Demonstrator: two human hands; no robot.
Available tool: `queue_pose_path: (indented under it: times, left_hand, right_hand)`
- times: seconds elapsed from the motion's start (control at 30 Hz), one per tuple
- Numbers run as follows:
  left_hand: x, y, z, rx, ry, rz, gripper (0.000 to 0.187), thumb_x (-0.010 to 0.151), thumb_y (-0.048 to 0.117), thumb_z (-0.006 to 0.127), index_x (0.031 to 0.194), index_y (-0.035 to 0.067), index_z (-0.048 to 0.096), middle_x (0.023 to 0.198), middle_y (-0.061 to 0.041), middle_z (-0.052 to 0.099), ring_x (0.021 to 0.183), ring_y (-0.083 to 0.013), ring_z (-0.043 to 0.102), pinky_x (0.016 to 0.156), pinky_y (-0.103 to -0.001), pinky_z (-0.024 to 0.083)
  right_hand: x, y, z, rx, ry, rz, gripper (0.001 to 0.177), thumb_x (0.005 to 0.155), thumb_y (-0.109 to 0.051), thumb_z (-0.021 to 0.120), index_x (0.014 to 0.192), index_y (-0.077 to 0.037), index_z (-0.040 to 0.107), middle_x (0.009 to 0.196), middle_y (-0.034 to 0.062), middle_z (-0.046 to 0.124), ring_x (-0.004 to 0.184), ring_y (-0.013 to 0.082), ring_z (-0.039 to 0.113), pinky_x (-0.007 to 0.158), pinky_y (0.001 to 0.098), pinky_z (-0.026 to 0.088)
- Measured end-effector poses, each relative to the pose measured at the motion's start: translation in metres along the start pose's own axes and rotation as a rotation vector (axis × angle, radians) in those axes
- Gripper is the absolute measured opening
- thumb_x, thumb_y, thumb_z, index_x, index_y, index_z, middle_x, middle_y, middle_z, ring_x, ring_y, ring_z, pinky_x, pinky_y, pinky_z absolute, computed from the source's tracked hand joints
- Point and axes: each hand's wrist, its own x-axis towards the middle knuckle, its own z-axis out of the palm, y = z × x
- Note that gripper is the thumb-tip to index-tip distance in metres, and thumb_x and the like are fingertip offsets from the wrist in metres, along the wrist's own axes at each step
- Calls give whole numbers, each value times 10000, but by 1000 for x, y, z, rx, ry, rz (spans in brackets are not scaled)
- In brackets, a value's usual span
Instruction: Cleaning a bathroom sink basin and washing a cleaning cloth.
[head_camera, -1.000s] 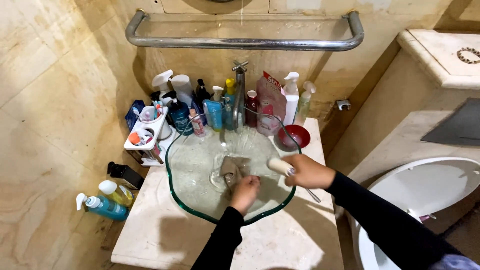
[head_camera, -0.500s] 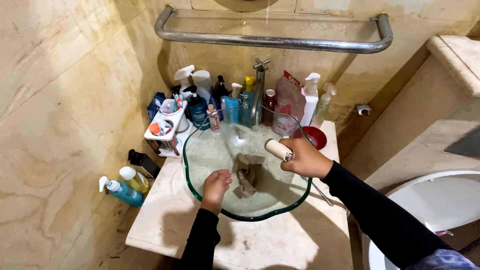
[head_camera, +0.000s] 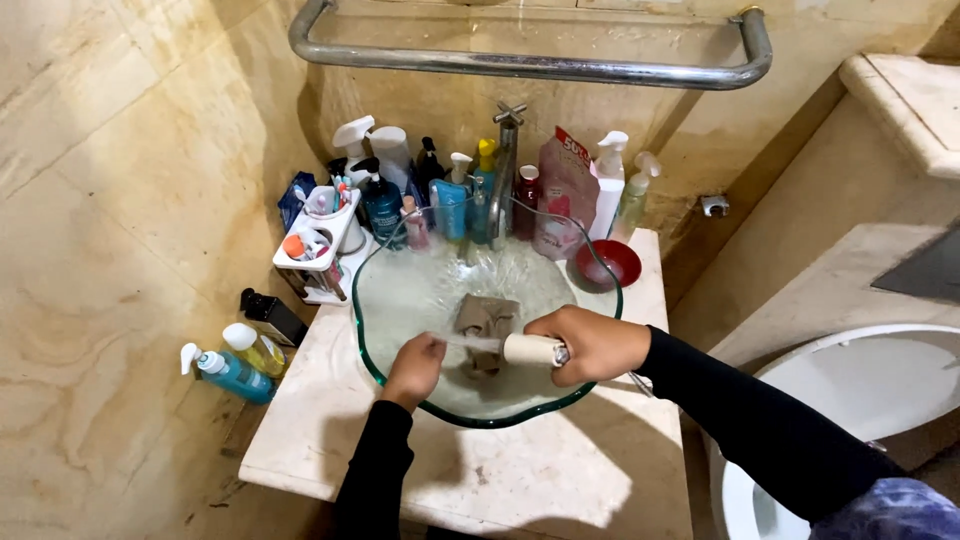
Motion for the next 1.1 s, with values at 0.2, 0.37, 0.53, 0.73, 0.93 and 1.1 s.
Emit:
queue_pose_path:
  times: [0.2,0.37,0.53,0.73,0.93,1.1]
  left_hand:
    - [-24,33,1,181,-268,-32,248,936,217,588,1033,42,734,978,-178,764,939,-322,720,847,-389,538]
    - [-30,29,17,265,-305,134,271,938,258,593,977,31,736,965,-198,735,942,-372,697,830,-428,532]
    - [-49,70,22,263,-307,130,300,945,306,605,999,42,737,987,-197,728,965,-396,684,842,-452,532]
    - [-56,66,27,291,-323,125,322,947,355,609,1060,85,741,1052,-179,715,1015,-392,663,867,-447,521]
    - [-53,54,31,328,-323,103,330,919,381,616,1063,120,756,1068,-157,730,1024,-369,678,877,-432,533]
    - [-61,63,31,389,-272,68,334,925,414,611,1073,152,757,1042,-138,739,1000,-367,680,832,-442,538]
  right_hand:
    - [-1,4,19,-55,-98,141,267,678,-118,712,918,-22,647,769,100,702,705,212,675,652,361,530]
    - [-43,34,49,-103,30,170,347,690,-139,723,1006,-30,631,819,137,719,747,252,722,697,377,561]
    - [-100,58,70,-158,215,237,372,680,-110,750,1027,-34,638,802,174,703,758,288,691,704,411,535]
    - [-167,145,87,143,504,606,398,706,-43,713,1099,-52,646,765,96,666,708,213,646,675,395,531]
    - [-203,221,77,475,579,552,466,604,24,723,1062,-41,670,894,63,679,838,176,650,803,338,528]
    - [-198,258,61,1217,584,270,427,649,1,650,1072,17,593,833,115,596,682,203,562,585,355,466]
